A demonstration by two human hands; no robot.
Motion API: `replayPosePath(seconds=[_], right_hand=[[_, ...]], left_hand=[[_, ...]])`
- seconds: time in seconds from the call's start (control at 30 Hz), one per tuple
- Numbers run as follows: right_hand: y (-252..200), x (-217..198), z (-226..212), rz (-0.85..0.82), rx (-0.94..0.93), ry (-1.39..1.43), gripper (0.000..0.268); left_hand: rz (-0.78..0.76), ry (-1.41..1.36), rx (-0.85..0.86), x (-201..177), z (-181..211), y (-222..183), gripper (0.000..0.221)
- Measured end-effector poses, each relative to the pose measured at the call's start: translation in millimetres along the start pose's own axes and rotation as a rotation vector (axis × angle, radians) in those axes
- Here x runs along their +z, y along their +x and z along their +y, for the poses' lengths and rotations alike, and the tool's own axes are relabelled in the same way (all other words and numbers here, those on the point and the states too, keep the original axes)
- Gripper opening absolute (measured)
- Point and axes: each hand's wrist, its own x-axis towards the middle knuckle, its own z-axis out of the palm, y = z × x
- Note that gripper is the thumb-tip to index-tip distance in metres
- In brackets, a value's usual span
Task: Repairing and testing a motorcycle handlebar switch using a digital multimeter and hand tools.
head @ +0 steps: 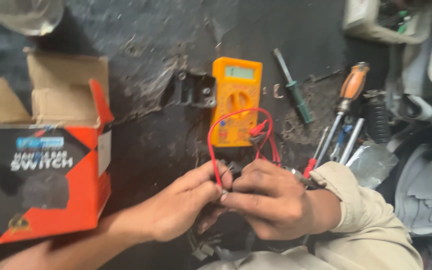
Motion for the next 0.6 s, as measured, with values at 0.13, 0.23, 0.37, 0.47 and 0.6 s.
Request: replayPosePath(seconds=[0.13,0.23,0.37,0.47,0.6], right_hand=[[0.4,-7.0,-8.9,-0.066,-0.046,-0.05,0.045],[3.2,-11.4,-15.2,-0.136,-0.097,-0.113,0.05],[3.3,-11.2,-19.3,-0.181,-0.127,-0.165,0.048],[3.3,-8.8,-20.3,-0.166,-0.143,-0.203,0.042],[4.2,-8.5,-19.6,-0.164,-0.143,-0.19,0.042]], left_hand=[[0.081,-0.004,-0.108,3.4,-2.6,0.6,0.009],[0.102,-0.018,-0.127,3.5,-4.8,0.3,0.008],[0.087,-0.029,-0.121,3.8,-5.0,0.4,0.009],[0.106,-0.043,-0.142,4.3,-3.6,0.3,0.01],[0.099,-0.028,-0.122,3.2,-3.6,-0.2,0.01]])
